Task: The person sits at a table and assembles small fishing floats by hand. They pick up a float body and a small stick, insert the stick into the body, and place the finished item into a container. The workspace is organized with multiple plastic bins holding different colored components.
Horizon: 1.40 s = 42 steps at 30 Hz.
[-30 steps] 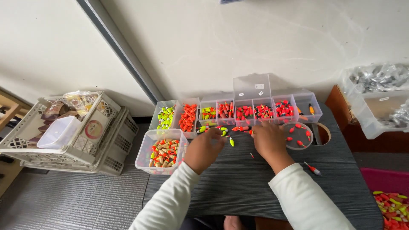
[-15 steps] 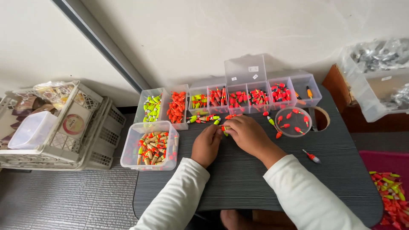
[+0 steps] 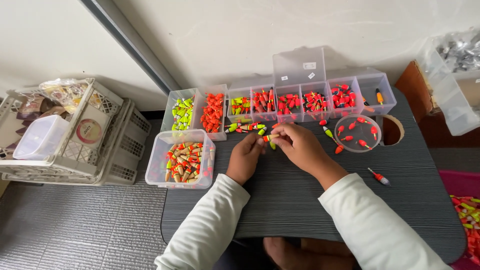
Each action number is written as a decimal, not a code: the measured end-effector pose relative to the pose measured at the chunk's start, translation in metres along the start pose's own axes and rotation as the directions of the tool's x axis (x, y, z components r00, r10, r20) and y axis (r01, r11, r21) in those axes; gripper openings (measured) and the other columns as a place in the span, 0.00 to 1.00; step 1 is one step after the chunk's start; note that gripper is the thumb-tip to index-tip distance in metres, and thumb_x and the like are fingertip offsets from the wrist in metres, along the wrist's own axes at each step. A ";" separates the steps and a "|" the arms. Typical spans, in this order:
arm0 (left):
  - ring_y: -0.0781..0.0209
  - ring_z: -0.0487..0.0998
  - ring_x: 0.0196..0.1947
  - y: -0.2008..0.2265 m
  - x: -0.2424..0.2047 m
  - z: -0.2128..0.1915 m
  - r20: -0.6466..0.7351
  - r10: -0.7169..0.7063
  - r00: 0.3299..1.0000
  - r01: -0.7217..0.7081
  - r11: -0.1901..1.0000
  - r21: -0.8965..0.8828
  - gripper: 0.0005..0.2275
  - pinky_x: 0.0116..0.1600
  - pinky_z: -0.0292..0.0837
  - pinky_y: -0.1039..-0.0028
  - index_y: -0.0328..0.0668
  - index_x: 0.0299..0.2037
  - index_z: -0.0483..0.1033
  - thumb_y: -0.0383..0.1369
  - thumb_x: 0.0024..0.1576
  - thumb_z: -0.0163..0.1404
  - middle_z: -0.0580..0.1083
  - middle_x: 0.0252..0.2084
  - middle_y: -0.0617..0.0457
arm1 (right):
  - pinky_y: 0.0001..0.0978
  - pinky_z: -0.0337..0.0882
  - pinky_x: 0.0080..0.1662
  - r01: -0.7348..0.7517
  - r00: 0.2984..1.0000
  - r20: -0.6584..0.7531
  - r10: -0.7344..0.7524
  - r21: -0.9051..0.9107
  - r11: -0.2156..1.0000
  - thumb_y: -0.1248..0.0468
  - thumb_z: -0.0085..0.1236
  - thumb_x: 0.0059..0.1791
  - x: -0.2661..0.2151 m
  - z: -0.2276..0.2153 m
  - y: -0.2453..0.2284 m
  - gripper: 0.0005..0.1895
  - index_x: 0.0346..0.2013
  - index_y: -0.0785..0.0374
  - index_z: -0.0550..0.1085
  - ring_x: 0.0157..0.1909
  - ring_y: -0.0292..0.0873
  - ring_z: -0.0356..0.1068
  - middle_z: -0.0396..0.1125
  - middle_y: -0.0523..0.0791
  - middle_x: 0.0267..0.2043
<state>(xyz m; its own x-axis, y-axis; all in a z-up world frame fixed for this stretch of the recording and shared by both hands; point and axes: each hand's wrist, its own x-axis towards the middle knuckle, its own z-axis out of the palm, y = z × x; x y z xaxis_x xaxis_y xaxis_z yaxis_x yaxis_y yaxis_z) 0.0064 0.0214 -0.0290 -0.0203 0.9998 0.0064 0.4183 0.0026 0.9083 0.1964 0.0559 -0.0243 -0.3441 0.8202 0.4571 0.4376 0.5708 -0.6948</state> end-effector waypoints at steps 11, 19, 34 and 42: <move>0.56 0.77 0.33 0.008 -0.006 0.001 0.052 0.031 0.998 -0.036 0.996 0.083 0.09 0.42 0.73 0.66 0.47 0.40 0.79 0.35 0.66 0.45 0.77 0.28 0.52 | 0.36 0.73 0.32 0.002 1.000 -0.022 -0.002 0.005 1.000 0.59 0.58 0.53 -0.003 -0.005 -0.012 0.10 0.46 0.57 0.74 0.29 0.45 0.70 0.70 0.45 0.30; 0.54 0.78 0.35 0.011 -0.008 0.000 0.046 0.046 0.998 -0.050 0.995 0.091 0.09 0.45 0.73 0.65 0.48 0.42 0.80 0.33 0.65 0.44 0.78 0.28 0.51 | 0.37 0.72 0.32 -0.016 0.998 0.056 0.016 -0.002 1.000 0.62 0.58 0.52 -0.002 0.000 -0.006 0.06 0.42 0.59 0.75 0.28 0.47 0.71 0.68 0.44 0.27; 0.54 0.78 0.35 0.015 -0.010 0.002 0.052 0.051 0.997 -0.058 0.988 0.144 0.08 0.44 0.74 0.65 0.48 0.42 0.80 0.34 0.65 0.45 0.78 0.28 0.52 | 0.36 0.71 0.30 -0.031 0.996 0.077 0.034 -0.039 0.999 0.58 0.53 0.55 0.000 -0.006 -0.008 0.08 0.36 0.59 0.75 0.25 0.45 0.69 0.65 0.44 0.23; 0.53 0.78 0.36 0.010 -0.008 0.001 0.032 0.049 0.998 -0.052 0.992 0.114 0.09 0.44 0.74 0.63 0.47 0.44 0.80 0.33 0.66 0.44 0.78 0.28 0.51 | 0.36 0.73 0.31 -0.018 0.998 0.055 0.018 -0.010 1.000 0.62 0.63 0.48 0.001 -0.007 -0.015 0.09 0.43 0.54 0.75 0.28 0.44 0.71 0.68 0.43 0.26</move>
<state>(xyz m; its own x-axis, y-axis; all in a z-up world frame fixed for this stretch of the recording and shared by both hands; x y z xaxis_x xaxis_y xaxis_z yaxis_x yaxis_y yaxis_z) 0.0118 0.0139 -0.0201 0.0296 0.9989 0.0370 0.5196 -0.0471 0.8531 0.1951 0.0480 -0.0098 -0.3808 0.8271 0.4133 0.4522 0.5565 -0.6970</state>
